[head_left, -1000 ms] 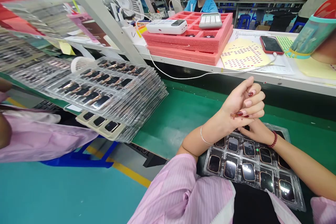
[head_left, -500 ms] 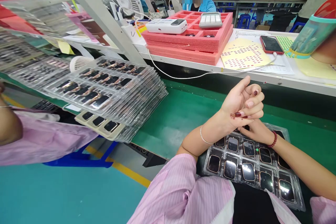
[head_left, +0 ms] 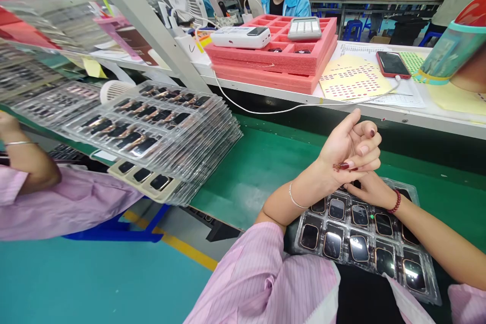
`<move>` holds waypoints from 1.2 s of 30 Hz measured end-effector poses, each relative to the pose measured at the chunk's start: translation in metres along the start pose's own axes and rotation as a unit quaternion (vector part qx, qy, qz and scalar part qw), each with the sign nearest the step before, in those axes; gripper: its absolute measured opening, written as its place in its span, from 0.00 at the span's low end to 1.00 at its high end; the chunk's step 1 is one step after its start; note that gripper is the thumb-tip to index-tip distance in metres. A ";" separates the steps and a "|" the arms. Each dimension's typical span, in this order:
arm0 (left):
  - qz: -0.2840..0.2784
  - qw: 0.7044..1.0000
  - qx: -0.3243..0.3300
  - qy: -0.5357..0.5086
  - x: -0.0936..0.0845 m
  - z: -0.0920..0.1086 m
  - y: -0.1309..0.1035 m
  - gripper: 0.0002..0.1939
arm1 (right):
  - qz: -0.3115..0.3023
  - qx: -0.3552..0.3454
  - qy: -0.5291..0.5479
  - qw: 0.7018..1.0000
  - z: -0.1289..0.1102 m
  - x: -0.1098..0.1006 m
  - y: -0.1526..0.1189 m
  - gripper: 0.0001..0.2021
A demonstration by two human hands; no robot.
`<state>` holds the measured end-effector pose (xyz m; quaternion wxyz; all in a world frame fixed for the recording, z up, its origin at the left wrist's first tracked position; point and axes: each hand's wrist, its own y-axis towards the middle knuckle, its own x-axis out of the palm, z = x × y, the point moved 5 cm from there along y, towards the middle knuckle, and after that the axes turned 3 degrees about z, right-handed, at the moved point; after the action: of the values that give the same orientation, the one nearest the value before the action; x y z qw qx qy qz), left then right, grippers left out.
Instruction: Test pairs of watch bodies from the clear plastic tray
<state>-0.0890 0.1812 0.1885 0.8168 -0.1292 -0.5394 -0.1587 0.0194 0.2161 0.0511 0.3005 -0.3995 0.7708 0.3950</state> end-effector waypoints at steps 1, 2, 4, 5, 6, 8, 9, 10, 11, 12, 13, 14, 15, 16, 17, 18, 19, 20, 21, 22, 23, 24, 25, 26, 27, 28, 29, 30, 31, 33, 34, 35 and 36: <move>-0.004 1.000 -0.001 0.003 0.000 0.000 0.000 0.33 | -0.001 -0.001 -0.001 1.000 0.000 0.000 0.000 0.21; -0.008 1.000 -0.003 0.007 0.000 0.000 0.000 0.34 | 0.000 -0.001 -0.002 1.000 0.001 0.001 0.000 0.21; -0.011 1.000 -0.009 0.015 0.000 -0.001 0.000 0.35 | 0.000 -0.002 -0.003 1.000 0.002 0.001 -0.001 0.21; -0.009 1.000 -0.012 0.019 -0.001 -0.001 0.000 0.35 | 0.000 -0.003 -0.002 1.000 0.002 0.001 -0.001 0.21; -0.005 1.000 -0.014 0.023 -0.001 -0.001 0.000 0.35 | 0.000 -0.004 -0.002 1.000 0.002 0.001 -0.001 0.21; 0.004 0.999 -0.015 0.029 -0.002 -0.002 0.000 0.35 | 0.002 -0.007 -0.002 1.000 0.002 0.001 -0.001 0.22; 0.006 0.999 -0.015 0.031 -0.002 -0.002 0.001 0.34 | 0.002 -0.008 -0.002 1.000 0.002 0.001 -0.001 0.22; 0.006 0.999 -0.014 0.032 -0.002 -0.002 0.001 0.34 | 0.002 -0.008 -0.002 1.000 0.002 0.001 -0.001 0.22; 0.005 0.999 -0.013 0.033 -0.002 -0.002 0.001 0.34 | 0.002 -0.008 -0.001 1.000 0.002 0.001 -0.001 0.21; 0.005 0.999 -0.013 0.033 -0.002 -0.002 0.001 0.34 | 0.001 -0.007 0.000 1.000 0.002 0.001 -0.001 0.21; 0.005 0.999 -0.013 0.034 -0.003 -0.003 0.001 0.34 | 0.001 -0.006 0.000 1.000 0.002 0.001 0.000 0.21; 0.006 0.999 -0.014 0.034 -0.003 -0.003 0.002 0.34 | 0.000 -0.004 0.001 1.000 0.002 0.001 0.000 0.21; 0.007 0.999 -0.016 0.035 -0.004 -0.003 0.002 0.34 | 0.000 -0.004 0.002 1.000 0.002 0.001 0.000 0.21; 0.006 0.999 -0.015 0.033 -0.005 -0.003 0.002 0.33 | 0.000 -0.003 0.002 1.000 0.001 0.000 0.000 0.21; 0.001 0.999 -0.013 0.029 -0.006 -0.003 0.002 0.33 | 0.000 -0.003 0.002 1.000 0.001 0.000 0.000 0.21; -0.006 1.000 -0.007 0.024 -0.007 -0.002 0.003 0.33 | 0.001 -0.002 -0.001 1.000 0.000 0.000 0.000 0.21; -0.015 1.000 0.001 0.016 -0.008 0.000 0.004 0.32 | 0.004 0.000 -0.005 1.000 0.000 0.000 0.000 0.21; -0.021 1.000 0.011 0.009 -0.009 0.001 0.005 0.32 | 0.007 0.002 -0.012 1.000 0.000 0.000 -0.001 0.20; -0.023 1.000 0.021 0.003 -0.010 0.003 0.006 0.32 | 0.010 0.006 -0.019 1.000 0.000 0.000 -0.001 0.18; -0.020 0.999 0.029 0.002 -0.011 0.004 0.008 0.31 | 0.011 0.009 -0.025 1.000 0.000 0.000 -0.001 0.17; -0.014 0.999 0.037 0.005 -0.012 0.005 0.009 0.30 | 0.011 0.013 -0.030 0.999 0.001 0.000 -0.001 0.15; -0.009 0.999 0.044 0.012 -0.013 0.006 0.010 0.29 | 0.011 0.014 -0.033 0.999 0.001 -0.001 -0.001 0.13; -0.006 0.998 0.050 0.021 -0.013 0.006 0.010 0.28 | 0.011 0.014 -0.033 0.999 0.000 -0.001 -0.001 0.12; -0.007 0.998 0.056 0.031 -0.012 0.006 0.011 0.27 | 0.011 0.012 -0.032 0.999 0.000 -0.001 -0.001 0.12; -0.011 0.997 0.061 0.038 -0.010 0.006 0.011 0.27 | 0.011 0.011 -0.031 0.999 0.000 -0.001 -0.001 0.12; -0.017 0.997 0.063 0.043 -0.009 0.005 0.010 0.27 | 0.012 0.009 -0.030 0.999 0.000 -0.001 0.000 0.12; -0.023 0.997 0.064 0.046 -0.007 0.005 0.010 0.28 | 0.013 0.008 -0.029 0.999 0.000 -0.001 0.000 0.13; -0.029 0.997 0.063 0.047 -0.006 0.004 0.009 0.28 | 0.012 0.009 -0.028 1.000 0.000 -0.001 0.000 0.14; -0.033 0.996 0.061 0.046 -0.006 0.004 0.009 0.29 | 0.011 0.010 -0.027 1.000 0.001 -0.001 0.000 0.14; -0.040 0.997 0.057 0.045 -0.005 0.004 0.007 0.31 | 0.008 0.014 -0.025 1.000 0.002 0.000 -0.001 0.16; -0.043 0.997 0.054 0.043 -0.005 0.004 0.007 0.31 | 0.007 0.016 -0.025 1.000 0.003 0.000 -0.001 0.16; -0.044 0.997 0.052 0.041 -0.005 0.004 0.007 0.32 | 0.006 0.017 -0.024 1.000 0.003 0.000 -0.002 0.16; -0.043 0.997 0.050 0.039 -0.004 0.004 0.006 0.32 | 0.006 0.018 -0.025 1.000 0.004 0.000 -0.002 0.16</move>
<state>-0.0913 0.1890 0.1856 0.8352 -0.0585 -0.5191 -0.1716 0.0214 0.2183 0.0483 0.3241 -0.3791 0.7728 0.3924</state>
